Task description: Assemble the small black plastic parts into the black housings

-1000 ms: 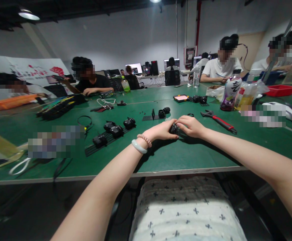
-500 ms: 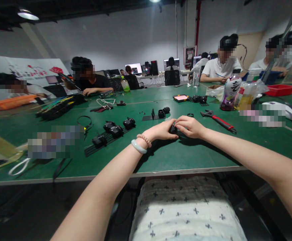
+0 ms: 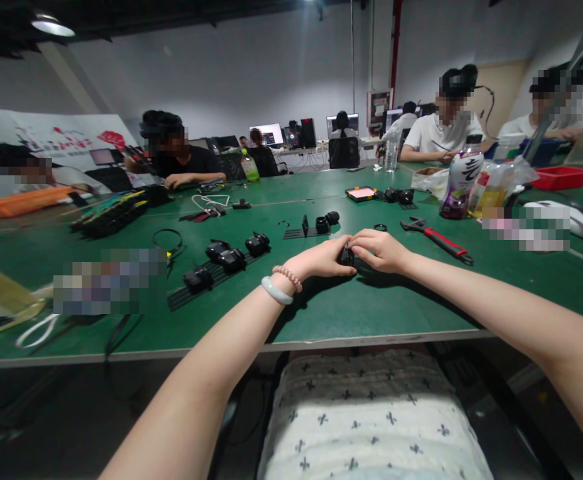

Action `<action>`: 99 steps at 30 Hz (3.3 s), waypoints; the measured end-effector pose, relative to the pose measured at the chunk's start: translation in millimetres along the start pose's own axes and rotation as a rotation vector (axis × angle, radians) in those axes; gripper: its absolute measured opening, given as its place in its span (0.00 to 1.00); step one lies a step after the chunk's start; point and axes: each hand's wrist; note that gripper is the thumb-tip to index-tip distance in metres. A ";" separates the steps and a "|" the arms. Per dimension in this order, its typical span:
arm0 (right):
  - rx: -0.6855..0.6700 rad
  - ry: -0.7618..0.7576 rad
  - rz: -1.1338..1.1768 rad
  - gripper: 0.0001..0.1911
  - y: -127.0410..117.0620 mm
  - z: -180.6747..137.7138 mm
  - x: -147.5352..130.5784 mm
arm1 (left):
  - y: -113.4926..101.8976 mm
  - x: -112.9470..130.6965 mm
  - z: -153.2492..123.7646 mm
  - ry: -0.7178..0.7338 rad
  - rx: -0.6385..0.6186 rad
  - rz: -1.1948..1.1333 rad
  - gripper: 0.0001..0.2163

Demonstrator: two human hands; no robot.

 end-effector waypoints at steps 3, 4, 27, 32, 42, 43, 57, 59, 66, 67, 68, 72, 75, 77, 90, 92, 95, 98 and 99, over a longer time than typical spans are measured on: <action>-0.006 0.006 0.004 0.16 -0.2 0.3 0.0 | 0.3 -0.3 0.2 0.010 0.003 0.005 0.25; -0.006 0.006 0.007 0.16 -0.1 0.4 0.1 | 0.2 0.0 0.2 0.010 0.003 0.006 0.25; -0.022 -0.003 0.020 0.15 -1.1 0.4 -0.3 | 0.0 0.0 -0.5 -0.003 -0.001 -0.001 0.25; -0.018 -0.010 0.006 0.14 -1.6 0.5 0.2 | -0.8 1.0 -0.3 0.012 0.001 0.017 0.23; 0.001 -0.005 -0.006 0.15 -1.7 0.2 -0.3 | -0.5 0.1 0.0 0.001 0.005 0.027 0.24; 0.002 0.003 -0.004 0.15 -1.8 0.1 -0.5 | -0.3 -0.5 0.3 0.004 0.007 0.023 0.24; 0.004 0.066 0.044 0.16 -1.0 1.7 -0.7 | 1.5 -5.3 2.0 0.028 0.028 0.019 0.26; -0.002 0.077 0.052 0.15 -1.2 1.8 -0.4 | 1.6 -5.1 2.0 0.024 0.028 0.016 0.26; -0.028 0.140 0.083 0.13 -0.3 2.6 1.3 | 2.6 -4.8 2.3 0.012 0.030 -0.008 0.26; -0.027 0.142 0.086 0.13 -0.3 2.8 1.2 | 2.7 -4.9 2.3 0.012 0.030 -0.010 0.26; -0.027 0.142 0.089 0.12 -0.5 3.0 1.0 | 2.6 -4.8 2.2 0.011 0.031 -0.008 0.26; -0.040 0.142 0.087 0.11 -2.1 3.6 -0.6 | 1.9 -4.1 1.6 0.012 0.025 0.004 0.26; -0.072 0.137 0.075 0.13 -3.2 3.8 -1.6 | 1.7 -3.5 1.2 0.000 0.018 0.005 0.25; -0.101 0.128 0.086 0.15 -3.7 3.8 -2.0 | 1.8 -3.4 1.2 -0.010 0.018 0.004 0.25; -0.151 0.129 0.120 0.14 -1.6 2.9 -0.3 | 0.6 0.1 -0.3 -0.020 0.011 0.021 0.25; -0.177 0.144 0.110 0.13 0.4 2.9 0.7 | 0.6 0.1 -0.4 -0.022 0.003 0.031 0.25; -0.225 0.180 0.087 0.12 4.8 3.9 2.5 | 1.1 -0.8 0.1 -0.035 -0.001 0.034 0.26; -0.239 0.202 0.083 0.14 9.7 5.6 4.0 | 2.1 -2.6 1.0 -0.036 0.007 0.029 0.29; -0.236 0.211 0.082 0.14 11.2 6.1 4.3 | 2.4 -3.2 1.2 -0.030 0.009 0.027 0.29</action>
Point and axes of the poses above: each hand's wrist, its own z-axis towards the middle knuckle, its own y-axis out of the palm, x = y × z, and after that the axes turned 15 degrees about -x, right-handed
